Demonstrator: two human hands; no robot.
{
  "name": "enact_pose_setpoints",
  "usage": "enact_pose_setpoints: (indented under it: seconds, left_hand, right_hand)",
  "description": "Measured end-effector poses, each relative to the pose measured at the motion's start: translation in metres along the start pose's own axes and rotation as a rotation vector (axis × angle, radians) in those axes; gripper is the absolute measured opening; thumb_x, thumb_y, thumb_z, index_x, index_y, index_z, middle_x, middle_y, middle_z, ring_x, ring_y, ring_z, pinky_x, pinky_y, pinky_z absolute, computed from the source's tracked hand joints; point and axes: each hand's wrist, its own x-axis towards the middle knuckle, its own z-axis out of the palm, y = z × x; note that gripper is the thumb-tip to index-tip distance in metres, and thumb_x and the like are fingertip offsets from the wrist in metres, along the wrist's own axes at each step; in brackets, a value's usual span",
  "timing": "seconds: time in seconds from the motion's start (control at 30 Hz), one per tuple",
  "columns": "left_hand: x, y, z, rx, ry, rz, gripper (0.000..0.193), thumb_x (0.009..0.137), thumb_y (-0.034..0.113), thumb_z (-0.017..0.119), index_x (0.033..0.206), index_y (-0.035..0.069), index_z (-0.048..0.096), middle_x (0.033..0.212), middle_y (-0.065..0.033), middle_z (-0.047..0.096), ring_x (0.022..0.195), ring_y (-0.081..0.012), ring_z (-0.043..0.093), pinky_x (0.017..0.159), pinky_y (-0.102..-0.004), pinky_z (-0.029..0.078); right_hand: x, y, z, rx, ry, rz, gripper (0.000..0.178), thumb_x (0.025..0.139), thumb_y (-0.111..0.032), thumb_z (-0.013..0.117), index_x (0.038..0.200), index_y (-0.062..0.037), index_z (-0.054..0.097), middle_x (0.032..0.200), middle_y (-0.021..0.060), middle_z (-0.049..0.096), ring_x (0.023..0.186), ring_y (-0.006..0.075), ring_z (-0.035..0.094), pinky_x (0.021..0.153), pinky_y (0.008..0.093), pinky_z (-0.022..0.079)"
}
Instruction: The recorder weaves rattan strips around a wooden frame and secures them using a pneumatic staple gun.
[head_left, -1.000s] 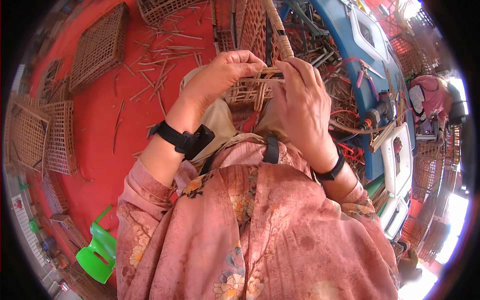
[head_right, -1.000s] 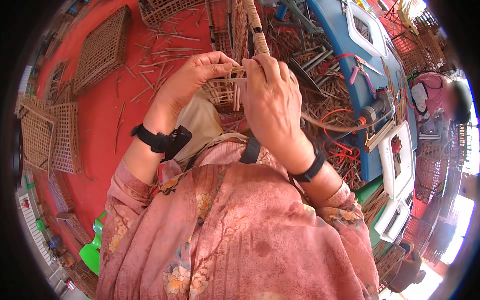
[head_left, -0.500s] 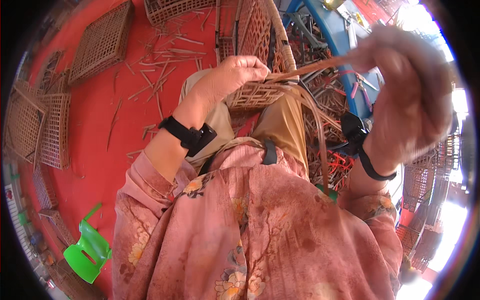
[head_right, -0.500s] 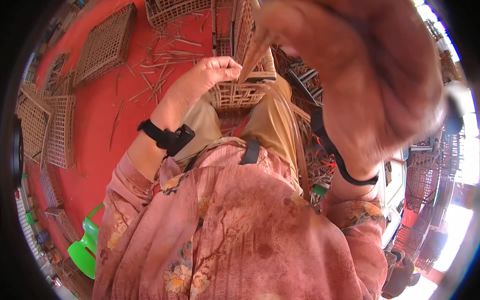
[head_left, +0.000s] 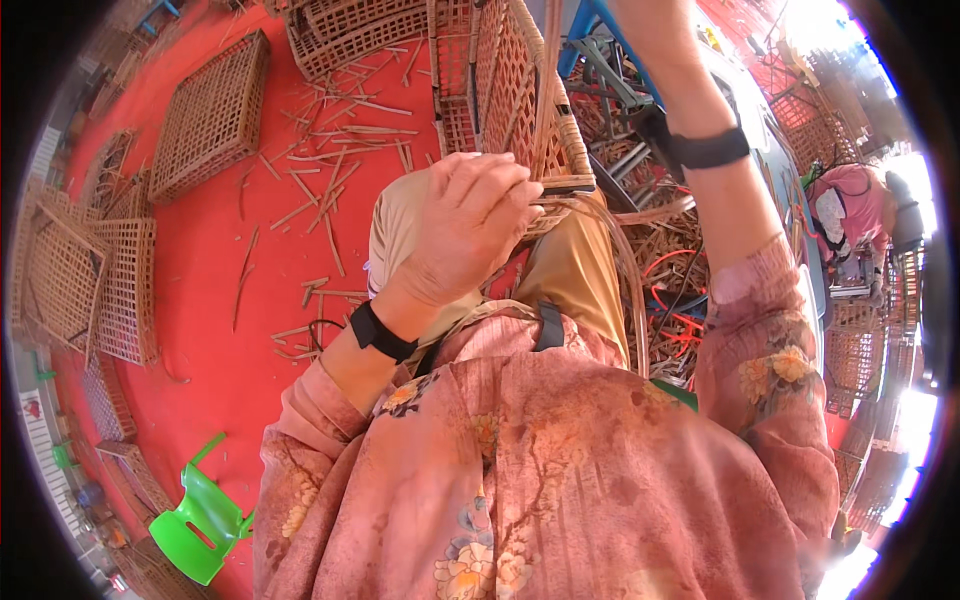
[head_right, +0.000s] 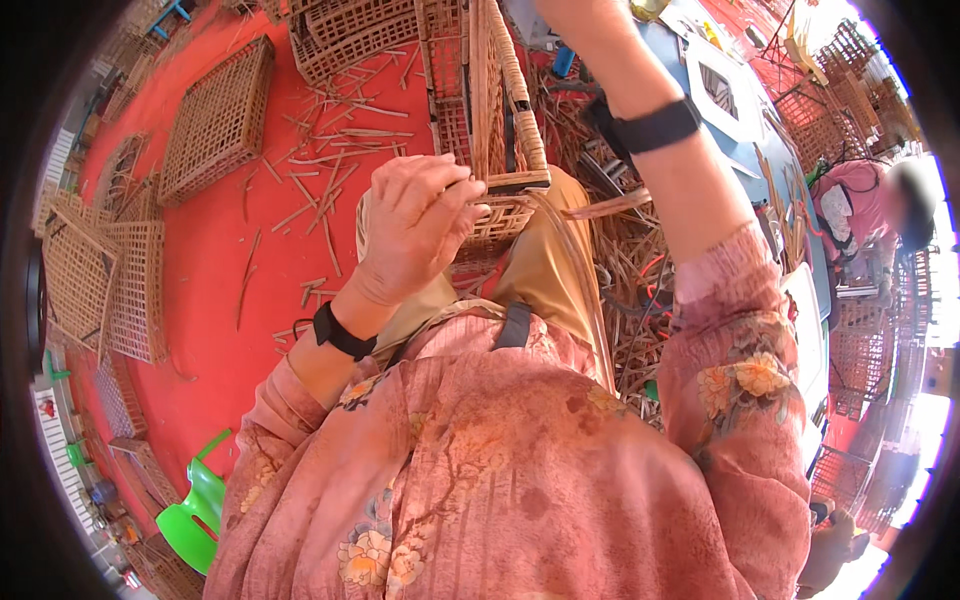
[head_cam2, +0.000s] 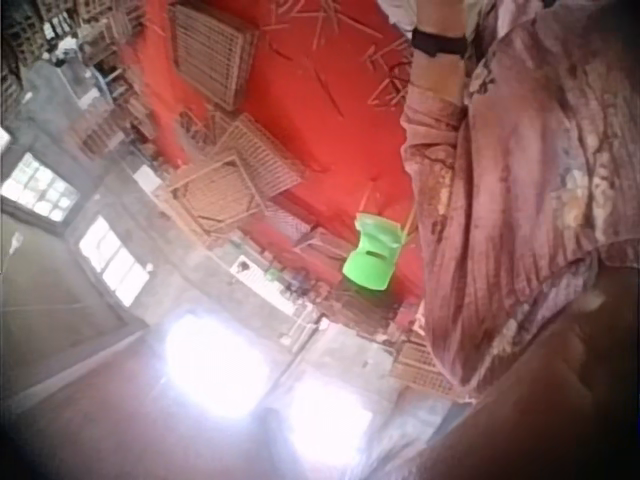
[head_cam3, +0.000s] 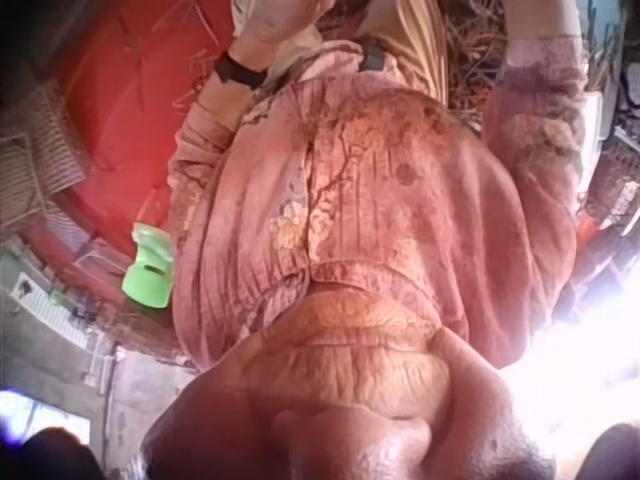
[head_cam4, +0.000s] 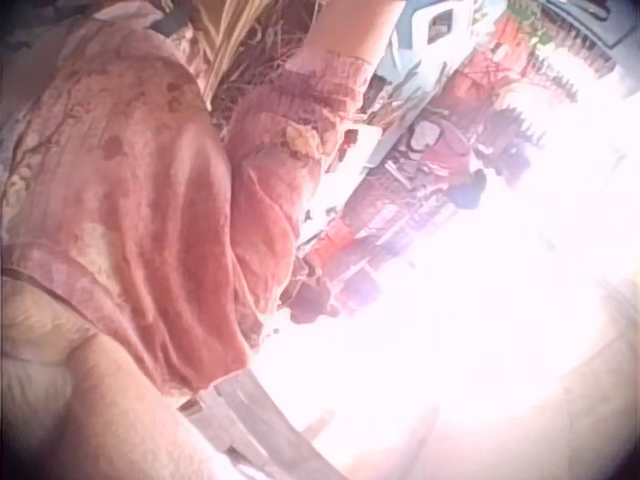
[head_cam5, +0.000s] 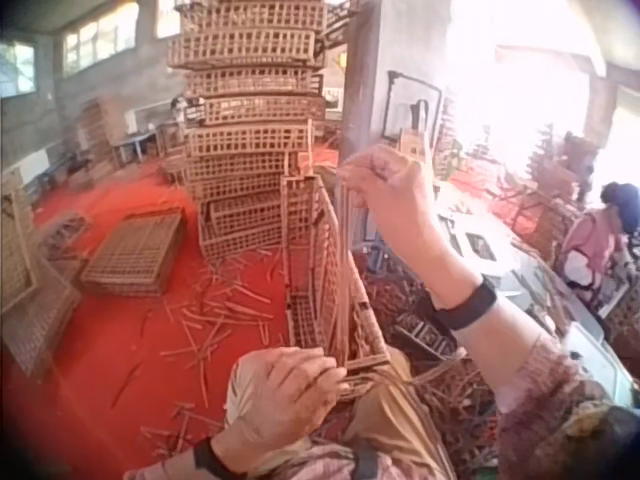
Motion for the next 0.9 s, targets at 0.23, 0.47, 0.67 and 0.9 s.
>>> enact_pose_setpoints:
  seconds: [0.23, 0.47, 0.67, 0.9]
  left_hand:
    - [0.014, -0.004, 0.001, 0.127, -0.071, 0.124, 0.027, 0.075, 0.014, 0.072, 0.1, 0.008, 0.065, 0.104, -0.0043, 0.064, 0.108, -0.0212, 0.058, 0.095, -0.0399, 0.04]
    - [0.024, -0.007, 0.001, 0.06, -0.255, 0.141, 0.018, 0.076, 0.011, 0.07, 0.093, 0.008, 0.061, 0.098, -0.0053, 0.064, 0.1, -0.0234, 0.059, 0.091, -0.0405, 0.043]
    - [0.036, -0.016, -0.004, -0.178, -0.395, -0.072, 0.014, 0.078, 0.009, 0.067, 0.091, 0.006, 0.061, 0.084, -0.0082, 0.062, 0.085, -0.0256, 0.061, 0.086, -0.0378, 0.046]
    - [0.043, -0.038, 0.01, -0.733, -0.701, -0.561, 0.018, 0.087, 0.015, 0.067, 0.1, 0.003, 0.063, 0.089, -0.0046, 0.066, 0.085, -0.0098, 0.059, 0.08, -0.0269, 0.048]
  right_hand:
    - [0.002, 0.036, 0.013, -0.155, -0.084, 0.053, 0.023, 0.085, -0.017, 0.065, 0.093, 0.005, 0.067, 0.074, 0.0112, 0.067, 0.061, 0.0151, 0.063, 0.061, 0.028, 0.05]
    - [-0.011, 0.013, 0.005, -0.452, -0.058, 0.054, 0.043, 0.082, -0.01, 0.069, 0.119, 0.006, 0.056, 0.094, 0.0156, 0.068, 0.084, 0.0174, 0.067, 0.07, 0.0294, 0.053]
    - [-0.103, -0.065, -0.036, 0.345, -0.501, 0.352, 0.02, 0.087, -0.007, 0.064, 0.103, 0.0032, 0.064, 0.095, 0.0074, 0.066, 0.081, 0.0113, 0.061, 0.071, 0.0251, 0.05]
    - [-0.226, -0.031, -0.021, 0.12, -0.571, 0.734, 0.033, 0.086, -0.01, 0.064, 0.115, 0.0022, 0.057, 0.081, 0.0092, 0.067, 0.072, 0.0121, 0.065, 0.064, 0.0273, 0.051]
